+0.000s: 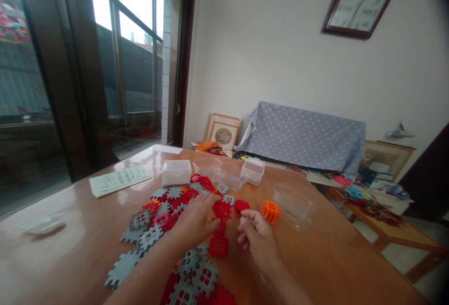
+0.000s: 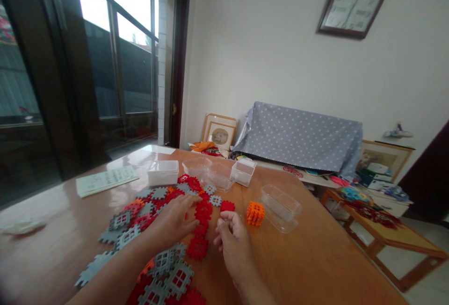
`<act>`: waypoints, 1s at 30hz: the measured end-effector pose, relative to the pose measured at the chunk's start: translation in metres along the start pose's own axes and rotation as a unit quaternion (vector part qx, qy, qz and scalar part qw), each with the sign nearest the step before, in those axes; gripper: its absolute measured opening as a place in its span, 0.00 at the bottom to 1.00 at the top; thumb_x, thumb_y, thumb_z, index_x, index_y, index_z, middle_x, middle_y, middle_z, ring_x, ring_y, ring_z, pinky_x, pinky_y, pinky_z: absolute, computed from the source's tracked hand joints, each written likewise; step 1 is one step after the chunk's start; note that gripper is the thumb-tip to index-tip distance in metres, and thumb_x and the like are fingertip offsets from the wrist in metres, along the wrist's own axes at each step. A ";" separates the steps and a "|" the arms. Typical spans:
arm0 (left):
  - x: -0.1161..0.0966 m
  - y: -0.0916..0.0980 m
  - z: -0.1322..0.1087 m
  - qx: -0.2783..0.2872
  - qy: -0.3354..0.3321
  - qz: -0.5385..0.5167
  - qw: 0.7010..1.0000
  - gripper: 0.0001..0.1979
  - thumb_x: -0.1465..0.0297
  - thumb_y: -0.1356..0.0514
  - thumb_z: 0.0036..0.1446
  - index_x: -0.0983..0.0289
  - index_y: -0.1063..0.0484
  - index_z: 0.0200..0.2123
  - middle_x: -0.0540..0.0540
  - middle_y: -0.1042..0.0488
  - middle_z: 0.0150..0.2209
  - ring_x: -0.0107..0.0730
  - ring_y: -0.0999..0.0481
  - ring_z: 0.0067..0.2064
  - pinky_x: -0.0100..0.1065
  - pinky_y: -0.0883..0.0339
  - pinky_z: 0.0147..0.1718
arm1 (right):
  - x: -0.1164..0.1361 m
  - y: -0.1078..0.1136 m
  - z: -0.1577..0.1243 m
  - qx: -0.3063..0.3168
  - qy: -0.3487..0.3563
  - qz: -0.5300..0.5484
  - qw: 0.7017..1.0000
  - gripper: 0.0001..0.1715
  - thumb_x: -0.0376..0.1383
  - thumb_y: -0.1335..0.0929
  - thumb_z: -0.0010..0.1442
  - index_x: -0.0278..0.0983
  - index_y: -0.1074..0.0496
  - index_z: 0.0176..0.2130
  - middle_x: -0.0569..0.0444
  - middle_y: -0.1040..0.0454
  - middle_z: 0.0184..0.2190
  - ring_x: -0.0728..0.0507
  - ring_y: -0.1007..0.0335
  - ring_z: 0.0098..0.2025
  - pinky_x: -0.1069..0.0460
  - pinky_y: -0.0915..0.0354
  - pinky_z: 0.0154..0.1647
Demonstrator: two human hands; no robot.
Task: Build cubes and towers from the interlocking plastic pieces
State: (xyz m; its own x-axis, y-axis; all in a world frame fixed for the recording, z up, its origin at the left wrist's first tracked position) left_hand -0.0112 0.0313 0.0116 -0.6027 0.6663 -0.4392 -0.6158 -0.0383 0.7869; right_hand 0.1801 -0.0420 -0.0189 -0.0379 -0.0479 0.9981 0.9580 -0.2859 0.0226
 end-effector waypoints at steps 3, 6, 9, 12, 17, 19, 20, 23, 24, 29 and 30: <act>0.007 0.000 0.000 0.031 0.032 0.039 0.998 0.22 0.70 0.39 0.52 0.56 0.30 0.52 0.55 0.25 0.50 0.46 0.29 0.53 0.43 0.38 0.52 | 0.001 0.001 -0.001 0.012 0.010 -0.023 1.000 0.24 0.52 0.33 0.60 0.37 0.32 0.47 0.57 0.28 0.30 0.49 0.32 0.24 0.56 0.41 0.21; 0.011 -0.005 0.000 0.072 0.045 0.067 0.994 0.21 0.69 0.38 0.50 0.55 0.28 0.50 0.54 0.23 0.48 0.48 0.29 0.52 0.45 0.39 0.51 | 0.002 0.000 -0.002 0.025 0.022 -0.033 0.999 0.24 0.53 0.34 0.60 0.37 0.31 0.45 0.58 0.29 0.28 0.49 0.33 0.23 0.56 0.41 0.21; 0.011 -0.008 0.000 0.101 0.050 0.089 0.990 0.20 0.70 0.38 0.49 0.55 0.27 0.47 0.53 0.21 0.45 0.48 0.28 0.49 0.45 0.39 0.49 | 0.002 0.000 -0.002 0.025 0.031 -0.039 0.998 0.23 0.53 0.34 0.61 0.37 0.31 0.44 0.58 0.30 0.28 0.49 0.34 0.22 0.55 0.41 0.21; 0.012 -0.009 0.001 0.117 0.051 0.113 0.985 0.16 0.70 0.39 0.48 0.54 0.25 0.43 0.53 0.21 0.41 0.48 0.27 0.46 0.45 0.39 0.46 | 0.003 0.000 -0.003 0.028 0.035 -0.046 0.998 0.23 0.53 0.34 0.61 0.37 0.31 0.44 0.58 0.30 0.28 0.50 0.33 0.23 0.55 0.41 0.22; 0.012 -0.010 0.000 0.134 0.052 0.120 0.982 0.12 0.69 0.38 0.46 0.55 0.25 0.38 0.53 0.20 0.39 0.48 0.27 0.46 0.44 0.40 0.45 | 0.003 0.001 -0.003 0.042 0.040 -0.053 0.997 0.22 0.52 0.35 0.61 0.37 0.30 0.42 0.58 0.30 0.28 0.49 0.33 0.23 0.55 0.42 0.22; 0.012 -0.012 0.000 0.133 0.050 0.119 0.983 0.12 0.68 0.38 0.46 0.55 0.25 0.37 0.53 0.20 0.40 0.48 0.27 0.47 0.44 0.40 0.45 | 0.001 0.001 -0.002 0.062 0.037 -0.072 0.995 0.19 0.50 0.36 0.62 0.37 0.30 0.39 0.59 0.31 0.26 0.50 0.35 0.22 0.55 0.43 0.22; 0.012 -0.013 0.000 0.132 0.050 0.119 0.983 0.12 0.69 0.38 0.46 0.55 0.24 0.38 0.53 0.20 0.40 0.48 0.27 0.47 0.45 0.40 0.46 | -0.001 0.000 -0.002 0.077 0.036 -0.087 0.993 0.17 0.48 0.36 0.63 0.38 0.30 0.38 0.60 0.32 0.26 0.50 0.36 0.22 0.55 0.43 0.22; 0.011 -0.015 0.000 0.136 0.051 0.119 0.982 0.14 0.69 0.39 0.47 0.54 0.24 0.39 0.53 0.20 0.41 0.48 0.27 0.48 0.45 0.40 0.47 | -0.010 0.000 -0.003 0.118 0.050 -0.165 0.978 0.10 0.41 0.36 0.61 0.38 0.30 0.32 0.61 0.33 0.23 0.50 0.37 0.23 0.55 0.44 0.25; 0.011 -0.016 0.000 0.138 0.052 0.119 0.982 0.14 0.69 0.39 0.46 0.55 0.24 0.40 0.53 0.20 0.41 0.48 0.27 0.48 0.45 0.39 0.47 | -0.012 0.000 -0.003 0.126 0.056 -0.197 0.971 0.08 0.39 0.35 0.60 0.38 0.30 0.31 0.61 0.33 0.22 0.49 0.37 0.24 0.55 0.45 0.25; 0.014 -0.018 0.001 0.133 0.051 0.125 0.982 0.13 0.69 0.39 0.46 0.56 0.24 0.38 0.54 0.20 0.41 0.49 0.28 0.47 0.45 0.38 0.45 | -0.016 -0.001 -0.008 0.133 0.067 -0.342 0.928 0.10 0.37 0.30 0.55 0.40 0.26 0.39 0.59 0.27 0.26 0.47 0.35 0.27 0.54 0.49 0.27; 0.014 -0.019 0.001 0.132 0.050 0.125 0.982 0.13 0.69 0.39 0.47 0.56 0.24 0.38 0.54 0.21 0.41 0.49 0.28 0.47 0.45 0.38 0.45 | -0.014 -0.001 -0.009 0.137 0.070 -0.356 0.922 0.12 0.38 0.29 0.54 0.41 0.25 0.41 0.58 0.26 0.27 0.47 0.34 0.28 0.54 0.48 0.28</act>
State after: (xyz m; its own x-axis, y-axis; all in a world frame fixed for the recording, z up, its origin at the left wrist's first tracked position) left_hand -0.0077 0.0424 -0.0088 -0.7733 0.5833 -0.2486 -0.2976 0.0122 0.9546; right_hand 0.1768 -0.0500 -0.0335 -0.7032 -0.0701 0.7075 0.7107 -0.0417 0.7022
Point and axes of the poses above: each hand's wrist, its own z-axis towards the middle knuckle, its own y-axis out of the back of the hand, x = y × z, the point moved 1 cm from there along z, towards the middle knuckle
